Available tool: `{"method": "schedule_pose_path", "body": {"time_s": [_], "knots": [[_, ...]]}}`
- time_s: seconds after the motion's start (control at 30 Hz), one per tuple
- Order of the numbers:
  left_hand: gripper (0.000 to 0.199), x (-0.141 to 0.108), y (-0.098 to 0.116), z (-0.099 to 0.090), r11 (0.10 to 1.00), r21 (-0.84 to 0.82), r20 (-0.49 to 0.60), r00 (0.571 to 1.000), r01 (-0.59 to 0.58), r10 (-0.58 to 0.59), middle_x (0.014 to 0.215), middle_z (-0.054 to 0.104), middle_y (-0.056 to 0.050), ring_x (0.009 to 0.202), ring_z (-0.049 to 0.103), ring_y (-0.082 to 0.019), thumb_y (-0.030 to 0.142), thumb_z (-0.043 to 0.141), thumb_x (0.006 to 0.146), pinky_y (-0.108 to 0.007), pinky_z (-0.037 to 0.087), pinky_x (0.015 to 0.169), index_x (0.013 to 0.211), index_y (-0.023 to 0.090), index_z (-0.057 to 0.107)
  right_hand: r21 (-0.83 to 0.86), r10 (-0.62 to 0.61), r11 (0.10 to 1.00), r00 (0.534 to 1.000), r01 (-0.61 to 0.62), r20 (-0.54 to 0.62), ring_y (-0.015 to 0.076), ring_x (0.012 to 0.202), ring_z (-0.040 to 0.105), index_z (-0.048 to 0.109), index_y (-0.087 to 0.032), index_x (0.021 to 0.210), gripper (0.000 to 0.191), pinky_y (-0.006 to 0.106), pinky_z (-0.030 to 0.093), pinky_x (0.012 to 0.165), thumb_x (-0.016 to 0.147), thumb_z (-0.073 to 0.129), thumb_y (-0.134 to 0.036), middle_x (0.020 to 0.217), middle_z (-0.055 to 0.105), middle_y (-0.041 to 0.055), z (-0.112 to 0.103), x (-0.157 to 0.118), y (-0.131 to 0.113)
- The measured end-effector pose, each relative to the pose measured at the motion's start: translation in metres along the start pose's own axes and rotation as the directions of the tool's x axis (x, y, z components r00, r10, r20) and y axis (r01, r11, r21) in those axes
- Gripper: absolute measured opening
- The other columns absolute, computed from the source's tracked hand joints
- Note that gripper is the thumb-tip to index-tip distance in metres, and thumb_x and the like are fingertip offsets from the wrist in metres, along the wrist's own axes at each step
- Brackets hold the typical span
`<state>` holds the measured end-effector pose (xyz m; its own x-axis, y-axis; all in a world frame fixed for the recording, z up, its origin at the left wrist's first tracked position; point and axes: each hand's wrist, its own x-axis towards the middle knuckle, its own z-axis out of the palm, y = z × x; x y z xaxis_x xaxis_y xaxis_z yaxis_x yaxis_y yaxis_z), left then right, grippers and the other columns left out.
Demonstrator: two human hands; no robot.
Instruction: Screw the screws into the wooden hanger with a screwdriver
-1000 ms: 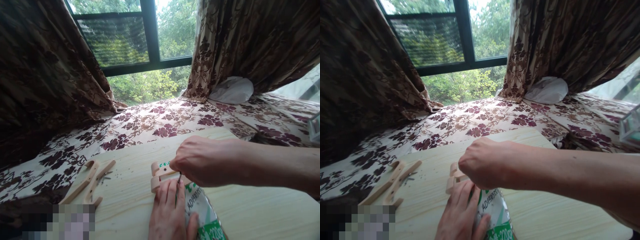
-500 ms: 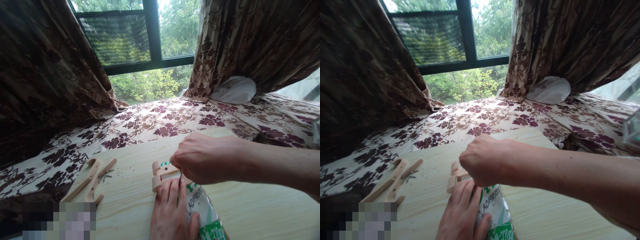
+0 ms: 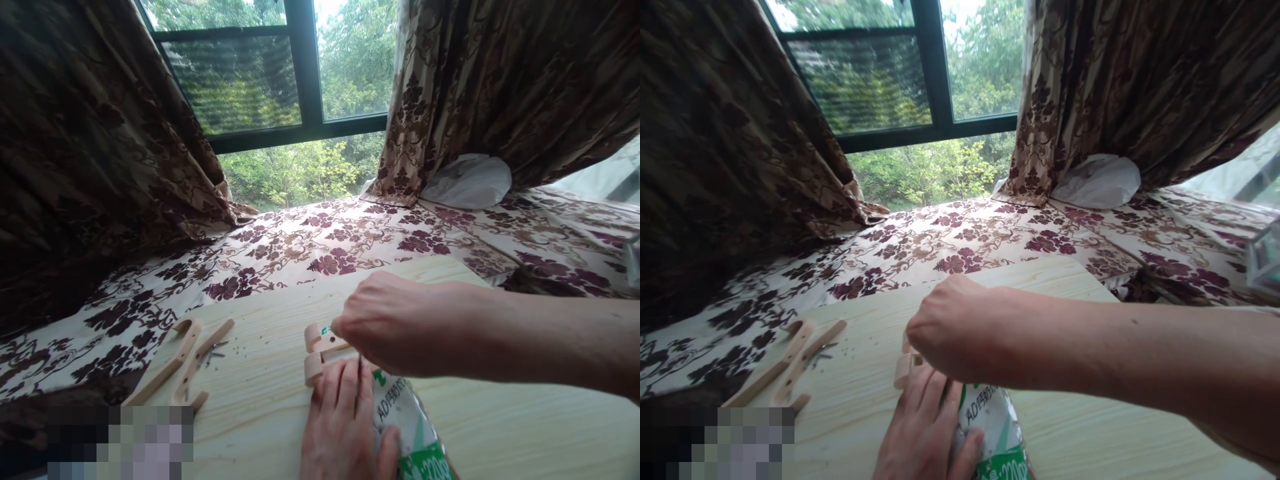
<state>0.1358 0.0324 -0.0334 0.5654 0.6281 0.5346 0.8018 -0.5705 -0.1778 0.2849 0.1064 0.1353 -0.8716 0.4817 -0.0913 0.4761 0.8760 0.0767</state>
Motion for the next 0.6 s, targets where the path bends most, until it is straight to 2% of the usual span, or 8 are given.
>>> {"method": "schedule_pose_path", "body": {"time_s": [0.13,0.2,0.3,0.43,0.53,0.6], "knots": [[0.062,-0.0012,0.0001,0.0003,1.000,-0.017,0.018,1.000,-0.002,0.002,0.125,0.054,-0.009,0.116,0.048,-0.026,0.057,0.049,0.082,-0.035,0.048,0.091,0.125,0.013,0.051,-0.037,0.122,0.992,0.988,-0.119,0.098,0.0090,0.037,0.023,0.052,-0.017,0.054,0.018,0.028,0.018,0.039,0.069,0.055,-0.007,0.044,0.045,-0.0024,-0.0078,-0.0026,0.0005],[0.061,-0.0013,0.0001,0.0001,1.000,-0.011,0.011,1.000,-0.007,0.007,0.125,0.054,-0.009,0.116,0.048,-0.026,0.057,0.049,0.082,-0.036,0.048,0.091,0.125,0.013,0.051,-0.050,0.104,0.994,0.991,-0.100,0.086,0.0095,0.038,0.028,0.055,-0.017,0.059,0.016,0.029,0.019,0.040,0.071,0.055,-0.006,0.048,0.047,-0.0020,-0.0097,-0.0034,0.0004],[0.062,0.0000,0.0003,-0.0010,1.000,0.006,0.011,1.000,-0.010,0.010,0.124,0.055,-0.009,0.114,0.049,-0.027,0.057,0.050,0.082,-0.037,0.048,0.091,0.125,0.014,0.052,-0.048,0.004,0.999,1.000,-0.003,0.017,0.0109,0.045,0.036,0.058,-0.017,0.070,0.011,0.029,0.021,0.042,0.074,0.055,-0.007,0.058,0.054,-0.0011,-0.0082,-0.0037,0.0005],[0.063,0.0021,0.0005,-0.0031,1.000,0.001,0.022,1.000,0.007,-0.008,0.122,0.056,-0.009,0.111,0.050,-0.026,0.058,0.050,0.081,-0.036,0.048,0.090,0.125,0.014,0.052,-0.003,-0.095,0.995,0.994,0.095,-0.061,0.0116,0.048,0.039,0.056,-0.016,0.072,0.012,0.028,0.024,0.043,0.074,0.054,-0.005,0.064,0.056,0.0001,-0.0018,-0.0024,0.0013],[0.062,0.0023,0.0004,-0.0034,1.000,-0.011,0.018,1.000,0.006,-0.006,0.122,0.056,-0.009,0.113,0.049,-0.026,0.059,0.050,0.081,-0.036,0.047,0.092,0.125,0.014,0.052,0.012,-0.062,0.998,0.997,0.062,-0.036,0.0116,0.047,0.036,0.055,-0.016,0.070,0.014,0.028,0.023,0.043,0.071,0.052,-0.002,0.061,0.054,-0.0001,-0.0003,-0.0002,0.0009],[0.061,0.0019,0.0003,-0.0031,1.000,-0.018,0.017,1.000,0.002,-0.002,0.123,0.055,-0.009,0.114,0.048,-0.026,0.058,0.050,0.081,-0.036,0.046,0.093,0.125,0.014,0.052,-0.002,0.014,1.000,1.000,-0.014,0.016,0.0114,0.045,0.032,0.054,-0.016,0.068,0.014,0.029,0.021,0.043,0.071,0.052,-0.003,0.056,0.051,-0.0014,-0.0022,0.0013,-0.0002]]}}
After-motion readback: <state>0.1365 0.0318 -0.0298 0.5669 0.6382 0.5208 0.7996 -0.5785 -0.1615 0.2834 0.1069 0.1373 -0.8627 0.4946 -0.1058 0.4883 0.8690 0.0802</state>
